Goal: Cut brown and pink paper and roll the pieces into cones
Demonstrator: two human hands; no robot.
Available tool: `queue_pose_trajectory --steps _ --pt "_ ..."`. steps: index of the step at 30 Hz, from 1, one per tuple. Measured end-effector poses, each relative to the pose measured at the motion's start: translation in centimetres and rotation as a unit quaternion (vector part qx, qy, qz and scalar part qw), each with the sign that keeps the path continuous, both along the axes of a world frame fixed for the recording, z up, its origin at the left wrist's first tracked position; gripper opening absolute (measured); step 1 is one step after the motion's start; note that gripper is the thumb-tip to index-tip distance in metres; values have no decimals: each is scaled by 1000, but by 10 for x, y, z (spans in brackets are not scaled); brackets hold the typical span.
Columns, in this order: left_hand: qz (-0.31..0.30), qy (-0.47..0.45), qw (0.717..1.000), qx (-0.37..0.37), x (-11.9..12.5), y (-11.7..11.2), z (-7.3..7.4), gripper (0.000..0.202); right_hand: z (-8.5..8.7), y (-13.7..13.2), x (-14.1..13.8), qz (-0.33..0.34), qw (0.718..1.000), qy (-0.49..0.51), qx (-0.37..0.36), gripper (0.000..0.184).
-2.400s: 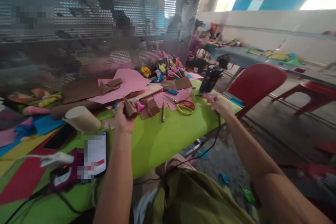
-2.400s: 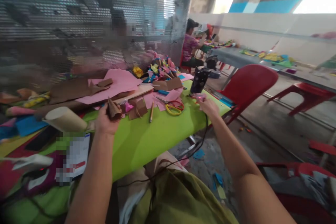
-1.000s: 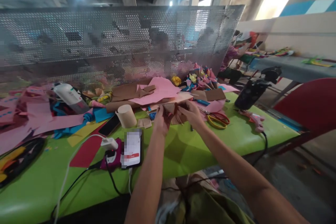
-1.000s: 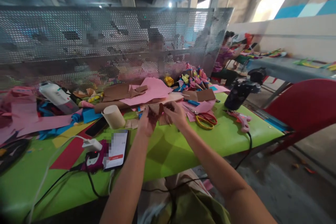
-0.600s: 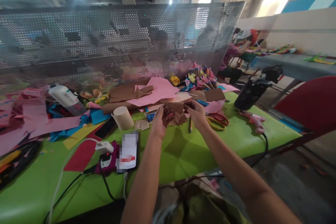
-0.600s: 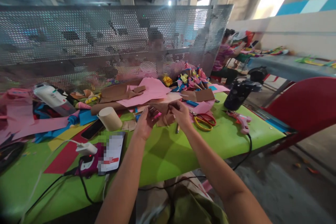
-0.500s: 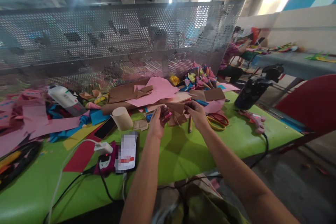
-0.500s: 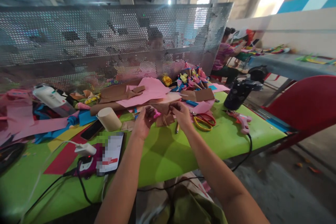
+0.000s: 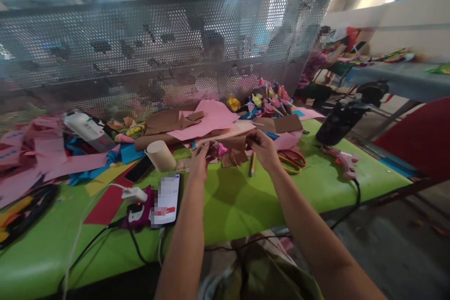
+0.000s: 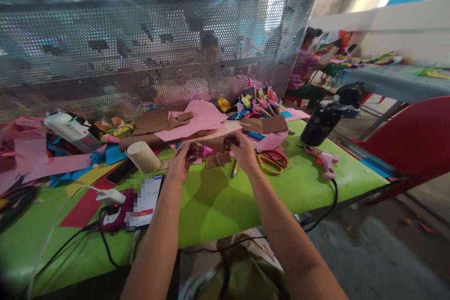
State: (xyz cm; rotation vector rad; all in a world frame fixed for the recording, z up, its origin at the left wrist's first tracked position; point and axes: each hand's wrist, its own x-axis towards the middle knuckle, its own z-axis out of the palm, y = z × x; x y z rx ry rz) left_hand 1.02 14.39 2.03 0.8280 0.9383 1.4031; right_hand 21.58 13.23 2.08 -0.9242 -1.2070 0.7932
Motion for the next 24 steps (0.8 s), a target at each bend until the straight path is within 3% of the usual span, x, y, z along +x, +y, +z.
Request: queue_pose_trajectory --steps 8,24 --pt "-36 83 996 21 -2 -2 1 43 2 -1 1 5 999 -29 34 11" --pt "-150 147 978 18 0 -11 6 25 12 -5 5 42 997 66 4 18"
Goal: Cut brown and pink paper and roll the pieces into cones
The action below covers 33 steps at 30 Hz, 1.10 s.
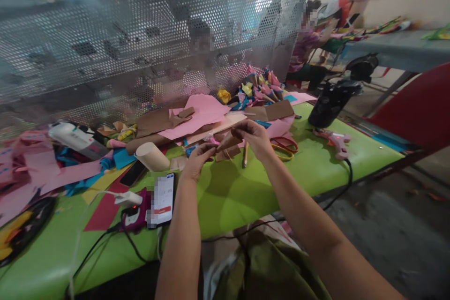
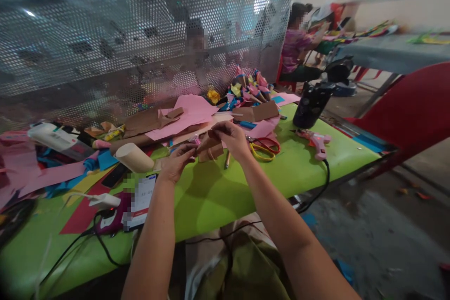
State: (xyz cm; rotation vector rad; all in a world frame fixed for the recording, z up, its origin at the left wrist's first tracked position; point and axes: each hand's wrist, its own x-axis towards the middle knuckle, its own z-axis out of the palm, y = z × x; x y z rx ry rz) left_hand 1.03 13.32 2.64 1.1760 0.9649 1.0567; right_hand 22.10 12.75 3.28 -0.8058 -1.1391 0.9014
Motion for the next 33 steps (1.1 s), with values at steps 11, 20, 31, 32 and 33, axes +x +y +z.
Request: queue_pose_trajectory --steps 11,20,31,32,33 --pt "-55 -61 995 -64 11 -9 -3 22 -1 -7 -9 24 989 -141 38 13" --pt "-67 -105 988 -92 8 -9 -4 30 2 -14 -13 9 980 -189 59 13" --pt "-83 -99 989 -68 8 -7 -5 45 3 -15 -15 46 993 -104 40 22" --pt "-72 -101 990 -64 7 -7 -6 45 2 -14 -13 46 994 -95 36 24" --pt "-58 -103 991 -61 7 -6 -7 44 2 -13 -12 46 994 -94 36 24"
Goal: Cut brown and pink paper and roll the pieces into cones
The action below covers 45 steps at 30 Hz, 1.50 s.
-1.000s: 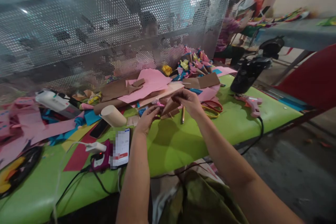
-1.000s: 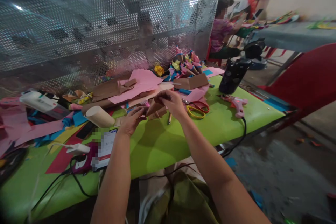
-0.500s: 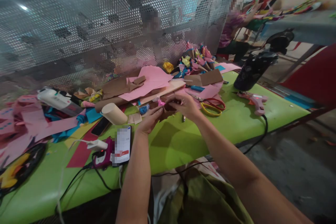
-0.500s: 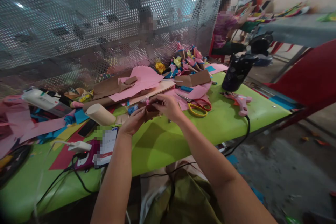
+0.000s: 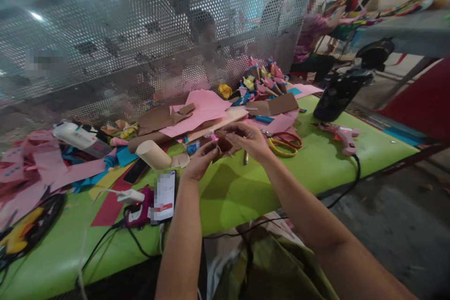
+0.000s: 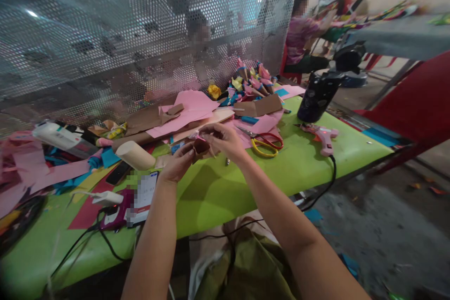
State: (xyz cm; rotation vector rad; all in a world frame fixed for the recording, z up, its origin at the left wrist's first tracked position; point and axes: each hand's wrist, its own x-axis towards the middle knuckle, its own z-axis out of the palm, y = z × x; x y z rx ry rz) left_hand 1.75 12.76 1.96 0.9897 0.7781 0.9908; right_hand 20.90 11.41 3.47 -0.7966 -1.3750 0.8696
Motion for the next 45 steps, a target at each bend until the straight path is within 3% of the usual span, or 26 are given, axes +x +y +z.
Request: queue_pose_trajectory --steps 4,10,19,26,31,37,45 --pt "47 -27 999 4 -1 4 -3 41 -1 1 5 6 998 -62 25 18" --pt "63 -42 997 -4 0 6 -4 33 -4 1 1 27 990 -112 77 15" --pt "48 -60 996 -37 7 2 -7 23 -11 0 2 -6 988 -139 63 8" --pt "12 -43 999 1 7 2 -5 39 -10 0 2 -16 985 -164 56 15" --pt "13 -63 998 -8 7 1 -2 35 -7 0 1 14 988 -148 49 26" --pt "20 -89 995 -35 7 2 -4 37 -6 -4 0 72 988 -133 -3 26" --pt "25 -87 995 -34 6 3 -4 38 -9 0 -2 87 990 -109 -14 22"
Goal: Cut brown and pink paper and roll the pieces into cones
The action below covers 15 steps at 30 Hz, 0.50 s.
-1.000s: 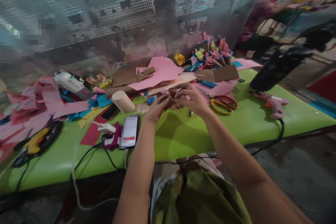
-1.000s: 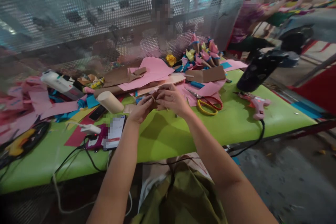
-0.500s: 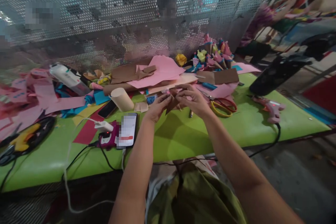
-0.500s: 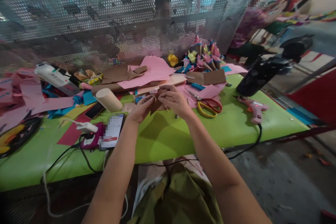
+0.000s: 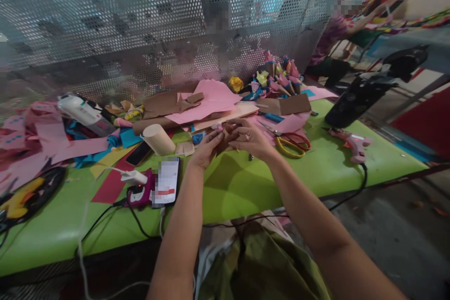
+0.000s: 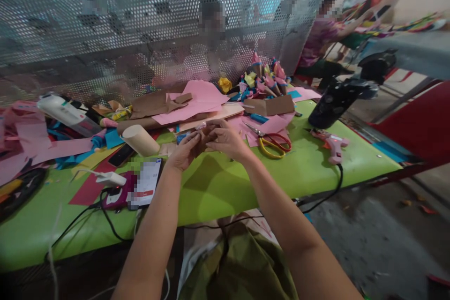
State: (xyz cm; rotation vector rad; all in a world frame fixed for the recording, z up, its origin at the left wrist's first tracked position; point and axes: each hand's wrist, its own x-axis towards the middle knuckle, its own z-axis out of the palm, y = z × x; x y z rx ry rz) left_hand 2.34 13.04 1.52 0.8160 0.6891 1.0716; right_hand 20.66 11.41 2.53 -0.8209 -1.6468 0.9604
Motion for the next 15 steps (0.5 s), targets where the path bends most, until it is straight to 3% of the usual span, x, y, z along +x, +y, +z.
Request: queue_pose_trajectory --steps 5,8,15 --pt "12 18 1000 6 1 1 0 39 0 3 -2 -10 999 -14 27 26" --pt "19 28 999 6 1 0 1 41 -1 3 -3 -9 1000 -10 1 22" --pt "26 129 985 109 0 1 7 45 -8 14 4 -172 982 74 -24 22"
